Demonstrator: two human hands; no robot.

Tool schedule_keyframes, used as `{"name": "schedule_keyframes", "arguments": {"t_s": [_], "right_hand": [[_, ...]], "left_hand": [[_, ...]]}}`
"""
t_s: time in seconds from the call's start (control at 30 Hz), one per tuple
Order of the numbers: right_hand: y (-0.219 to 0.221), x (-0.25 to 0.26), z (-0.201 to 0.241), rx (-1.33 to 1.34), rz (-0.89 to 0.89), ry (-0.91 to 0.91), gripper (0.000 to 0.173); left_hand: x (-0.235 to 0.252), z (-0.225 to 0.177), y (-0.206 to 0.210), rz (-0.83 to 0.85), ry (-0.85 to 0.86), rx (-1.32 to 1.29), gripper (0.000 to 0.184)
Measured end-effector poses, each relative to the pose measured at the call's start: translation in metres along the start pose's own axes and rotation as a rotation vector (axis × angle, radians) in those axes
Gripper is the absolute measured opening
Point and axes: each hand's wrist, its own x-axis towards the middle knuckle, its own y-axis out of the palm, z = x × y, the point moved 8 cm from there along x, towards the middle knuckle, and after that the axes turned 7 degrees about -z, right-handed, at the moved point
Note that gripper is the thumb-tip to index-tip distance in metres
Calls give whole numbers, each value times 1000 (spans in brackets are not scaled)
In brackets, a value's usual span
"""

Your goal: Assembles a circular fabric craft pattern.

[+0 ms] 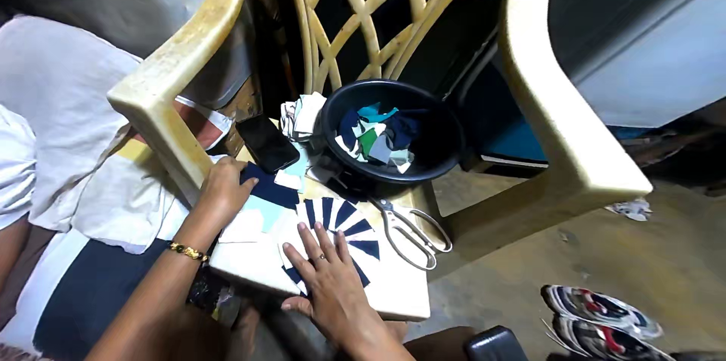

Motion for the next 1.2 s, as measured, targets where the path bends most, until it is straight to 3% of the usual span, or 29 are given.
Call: {"name": "schedule_keyframes", "arguments": {"t_s": [0.3, 0.43, 0.53, 0.67, 0.83, 1.07, 1.2], "right_hand": [[3, -1, -1, 175, 24, 68, 69], [6, 0, 0, 194, 48, 71, 72], [6, -2, -4, 164, -30, 74, 74], [4, -6, 1, 125, -163, 2, 79], [3, -5, 2, 84, -149, -27, 81], [2, -5, 2, 62, -169, -49, 81], [3, -4, 2, 58, -159, -51, 81]], "left_hand": [[14, 8, 13, 124, -211, 95, 47], [17, 15, 15, 141, -274, 132, 35], [19, 7, 13, 162, -226, 122, 30], [14, 0, -2, 49, -196, -48, 26], [10, 5, -15, -87, -234, -299, 42], [0, -5, -41, -131, -214, -308, 26], [-5, -6, -45, -78, -271, -493, 13]]}}
